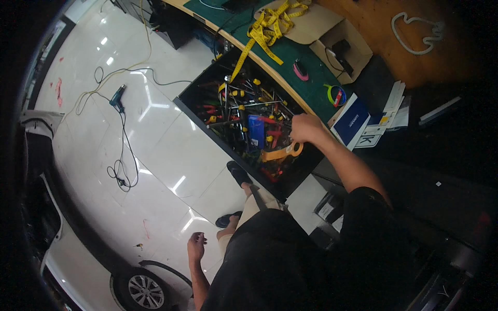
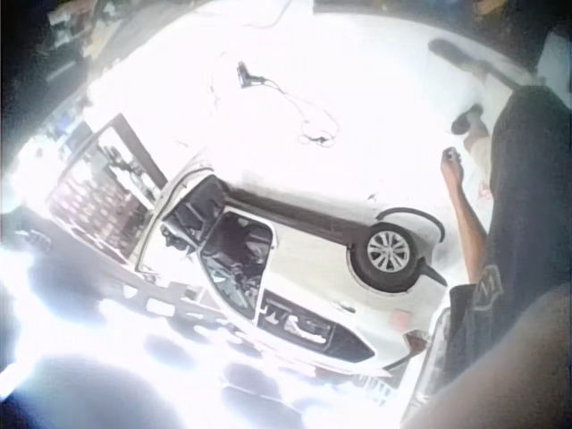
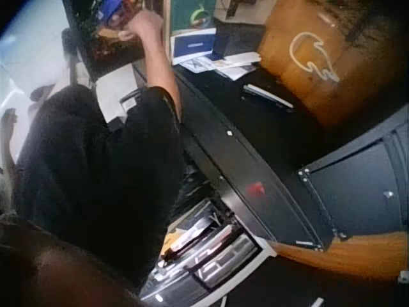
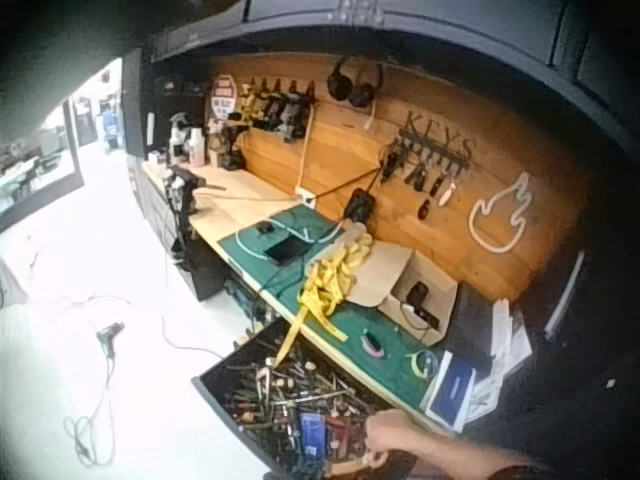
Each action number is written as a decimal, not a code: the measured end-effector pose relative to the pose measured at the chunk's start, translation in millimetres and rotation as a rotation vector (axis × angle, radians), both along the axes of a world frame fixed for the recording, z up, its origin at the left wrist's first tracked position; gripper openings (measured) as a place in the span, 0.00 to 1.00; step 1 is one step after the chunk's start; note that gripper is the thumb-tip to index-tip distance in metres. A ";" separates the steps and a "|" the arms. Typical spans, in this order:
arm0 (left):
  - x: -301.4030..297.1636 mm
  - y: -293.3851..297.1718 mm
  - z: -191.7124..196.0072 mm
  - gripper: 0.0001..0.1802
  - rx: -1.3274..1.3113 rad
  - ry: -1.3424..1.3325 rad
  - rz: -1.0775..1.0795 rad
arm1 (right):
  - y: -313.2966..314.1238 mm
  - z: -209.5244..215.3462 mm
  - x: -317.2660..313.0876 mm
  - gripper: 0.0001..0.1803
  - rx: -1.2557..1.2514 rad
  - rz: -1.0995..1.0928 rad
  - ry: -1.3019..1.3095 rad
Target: The person removes a black plastic trim piece from the wheel arch of a white car using a screwdriver and pliers. They pry the trim loose, pull it off, and then use pliers to remove retaining clips from the wheel well area.
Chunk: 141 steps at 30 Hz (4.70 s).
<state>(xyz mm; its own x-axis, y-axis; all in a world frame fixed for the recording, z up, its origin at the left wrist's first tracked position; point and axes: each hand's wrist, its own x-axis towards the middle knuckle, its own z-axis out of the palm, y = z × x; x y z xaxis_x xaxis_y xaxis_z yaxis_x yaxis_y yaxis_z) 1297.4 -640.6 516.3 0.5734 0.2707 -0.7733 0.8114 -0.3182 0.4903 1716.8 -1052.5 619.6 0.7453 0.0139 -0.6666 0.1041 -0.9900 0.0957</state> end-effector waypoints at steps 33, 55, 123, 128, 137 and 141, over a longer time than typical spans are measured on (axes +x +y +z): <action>-479.5 267.1 134.2 0.13 0.159 -0.748 1.676 | 748.0 88.8 -690.3 0.39 1.333 1.001 0.787; -798.7 764.5 -16.5 0.23 0.001 -0.938 2.010 | 1202.0 -118.0 -1059.1 0.39 0.605 0.975 1.347; -1090.1 954.0 -154.3 0.21 1.584 -0.755 1.405 | 1363.3 -352.9 -1363.1 0.46 1.736 1.275 1.144; -1089.4 955.8 -154.6 0.22 1.637 -0.768 1.338 | 1373.6 -352.9 -1358.6 0.45 1.808 1.332 0.996; -1074.8 934.4 -175.0 0.26 0.801 -1.328 1.357 | 1368.1 -341.0 -1341.8 0.41 1.661 1.306 1.082; -1055.4 932.3 -193.7 0.31 0.911 -1.279 1.301 | 1374.7 -341.6 -1345.9 0.39 1.693 1.311 1.053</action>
